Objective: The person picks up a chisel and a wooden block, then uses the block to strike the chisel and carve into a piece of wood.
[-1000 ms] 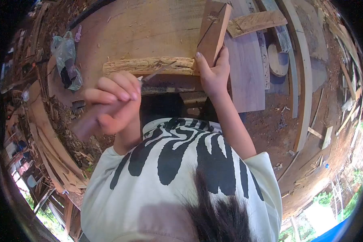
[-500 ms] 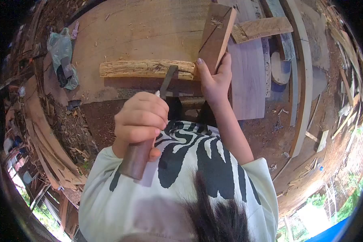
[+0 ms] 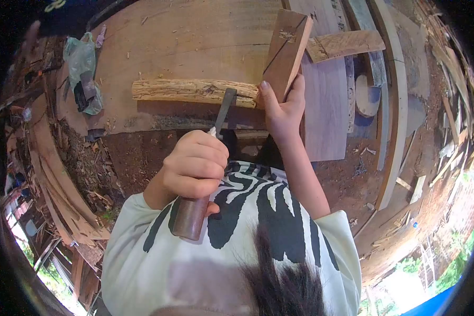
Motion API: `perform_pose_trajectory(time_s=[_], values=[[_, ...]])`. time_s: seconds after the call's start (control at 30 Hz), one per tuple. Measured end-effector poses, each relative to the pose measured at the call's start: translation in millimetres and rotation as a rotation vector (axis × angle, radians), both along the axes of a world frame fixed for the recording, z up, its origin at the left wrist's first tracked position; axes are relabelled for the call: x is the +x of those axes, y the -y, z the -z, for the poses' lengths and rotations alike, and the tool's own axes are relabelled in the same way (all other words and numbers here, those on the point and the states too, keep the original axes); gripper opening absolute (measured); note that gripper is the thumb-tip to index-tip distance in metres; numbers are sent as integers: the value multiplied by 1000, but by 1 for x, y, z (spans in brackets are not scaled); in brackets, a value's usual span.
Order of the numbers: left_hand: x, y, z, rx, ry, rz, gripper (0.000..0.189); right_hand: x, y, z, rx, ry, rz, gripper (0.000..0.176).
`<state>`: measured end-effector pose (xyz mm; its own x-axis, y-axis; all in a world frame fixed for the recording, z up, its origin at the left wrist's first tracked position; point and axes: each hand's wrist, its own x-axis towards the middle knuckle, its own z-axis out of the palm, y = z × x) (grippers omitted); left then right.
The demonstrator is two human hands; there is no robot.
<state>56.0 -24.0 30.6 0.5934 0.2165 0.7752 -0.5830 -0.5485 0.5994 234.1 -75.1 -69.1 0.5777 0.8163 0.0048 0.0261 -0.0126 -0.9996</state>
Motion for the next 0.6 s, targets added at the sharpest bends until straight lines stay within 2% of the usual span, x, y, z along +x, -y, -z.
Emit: perform_pose_trajectory(time_s=[0.27,0.37,0.6], values=[[-12,-8,13,61,112,104,32,1,2,-3,-59,43,-15,36],[-13,-9,13,139,122,185,31,-2,2,-6,-32,-39,29,41],[-15,-9,15,145,147,177,30,-3,1,-10,-44,-60,-22,41]])
